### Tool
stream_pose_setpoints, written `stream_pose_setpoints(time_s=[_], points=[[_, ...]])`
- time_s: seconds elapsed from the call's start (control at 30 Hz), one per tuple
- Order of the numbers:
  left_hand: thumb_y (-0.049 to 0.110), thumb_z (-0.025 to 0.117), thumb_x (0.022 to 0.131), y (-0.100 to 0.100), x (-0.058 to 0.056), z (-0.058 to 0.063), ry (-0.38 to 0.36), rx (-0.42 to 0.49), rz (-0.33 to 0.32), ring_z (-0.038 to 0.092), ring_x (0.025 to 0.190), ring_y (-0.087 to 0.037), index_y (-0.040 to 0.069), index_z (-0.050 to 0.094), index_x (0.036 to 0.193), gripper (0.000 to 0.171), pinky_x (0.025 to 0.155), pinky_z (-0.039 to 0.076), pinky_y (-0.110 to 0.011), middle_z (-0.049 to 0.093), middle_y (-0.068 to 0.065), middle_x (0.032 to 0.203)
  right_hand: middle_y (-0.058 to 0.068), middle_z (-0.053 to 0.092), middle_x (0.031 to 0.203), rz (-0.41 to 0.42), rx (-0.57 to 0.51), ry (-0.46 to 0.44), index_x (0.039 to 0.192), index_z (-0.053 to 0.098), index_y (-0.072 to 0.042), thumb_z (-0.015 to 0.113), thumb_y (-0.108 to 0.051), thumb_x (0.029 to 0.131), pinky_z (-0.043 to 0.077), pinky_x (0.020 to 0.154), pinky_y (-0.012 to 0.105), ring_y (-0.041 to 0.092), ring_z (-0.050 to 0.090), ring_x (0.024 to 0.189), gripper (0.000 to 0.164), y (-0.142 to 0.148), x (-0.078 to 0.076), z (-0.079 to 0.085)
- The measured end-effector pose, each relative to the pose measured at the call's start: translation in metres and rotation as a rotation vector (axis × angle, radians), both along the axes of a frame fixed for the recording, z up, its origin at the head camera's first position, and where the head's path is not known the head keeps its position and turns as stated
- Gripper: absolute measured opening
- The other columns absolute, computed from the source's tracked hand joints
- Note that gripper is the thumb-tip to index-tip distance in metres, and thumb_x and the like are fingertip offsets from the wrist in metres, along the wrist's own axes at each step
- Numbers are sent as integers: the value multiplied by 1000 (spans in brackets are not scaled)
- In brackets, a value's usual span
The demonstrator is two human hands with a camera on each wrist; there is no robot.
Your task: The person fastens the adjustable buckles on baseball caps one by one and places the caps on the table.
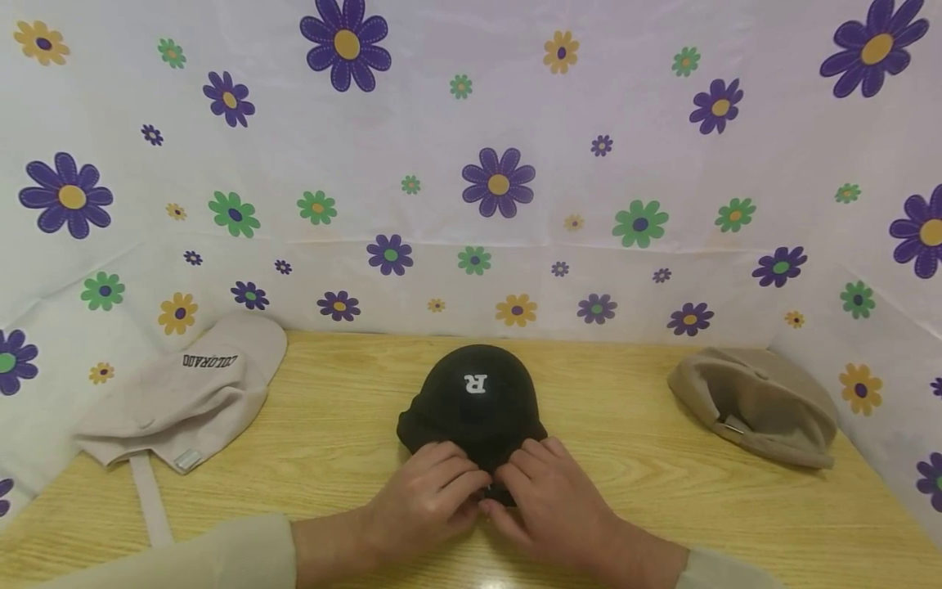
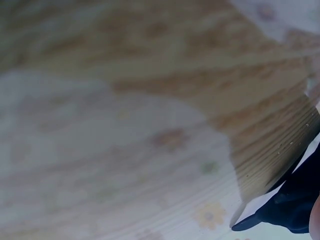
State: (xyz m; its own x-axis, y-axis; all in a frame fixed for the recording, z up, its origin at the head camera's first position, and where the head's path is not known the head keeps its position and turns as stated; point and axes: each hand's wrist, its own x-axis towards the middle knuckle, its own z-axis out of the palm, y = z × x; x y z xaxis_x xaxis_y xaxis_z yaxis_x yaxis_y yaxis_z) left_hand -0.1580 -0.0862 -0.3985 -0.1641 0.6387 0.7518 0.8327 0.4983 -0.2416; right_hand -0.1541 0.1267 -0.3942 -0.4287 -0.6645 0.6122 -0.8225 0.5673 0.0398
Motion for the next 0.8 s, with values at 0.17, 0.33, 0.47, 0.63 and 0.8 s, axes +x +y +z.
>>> stream_pose_setpoints(time_s=[0.17,0.33,0.47,0.63,0.8], points=[[16,85,71,1,1,-1,0,6,-5,60,75,-10,13,68,83,21,71,50,-22,66,5,80,-10,58,83,20,-1,22,86,63,-17,57,-40,98,39,72,27,9,52,79,27,-1,-1,-1],[11,83,68,1,2,-1,-2,-3,-5,59,76,-10,14,66,81,21,71,50,-22,66,5,80,-9,57,81,47,-14,40,85,62,-16,53,-38,100,39,73,28,9,50,77,27,-2,-2,-3],[10,82,68,1,2,-2,2,-10,-7,59,76,-11,14,65,81,21,70,49,-22,65,4,81,-9,55,80,61,-6,61,86,61,-16,49,-37,101,39,73,28,10,48,76,29,-3,-3,-3],[10,81,68,1,2,-2,-3,-16,-9,59,77,-11,14,66,82,21,70,49,-22,65,4,82,-9,54,80,61,14,72,86,61,-17,45,-35,102,38,74,27,10,48,77,29,-3,-2,-3],[10,81,68,2,2,-3,6,-19,-12,59,77,-11,14,66,82,21,71,50,-22,65,4,82,-9,55,82,51,26,63,88,60,-16,42,-35,103,37,75,28,11,49,78,30,-3,-2,-4]])
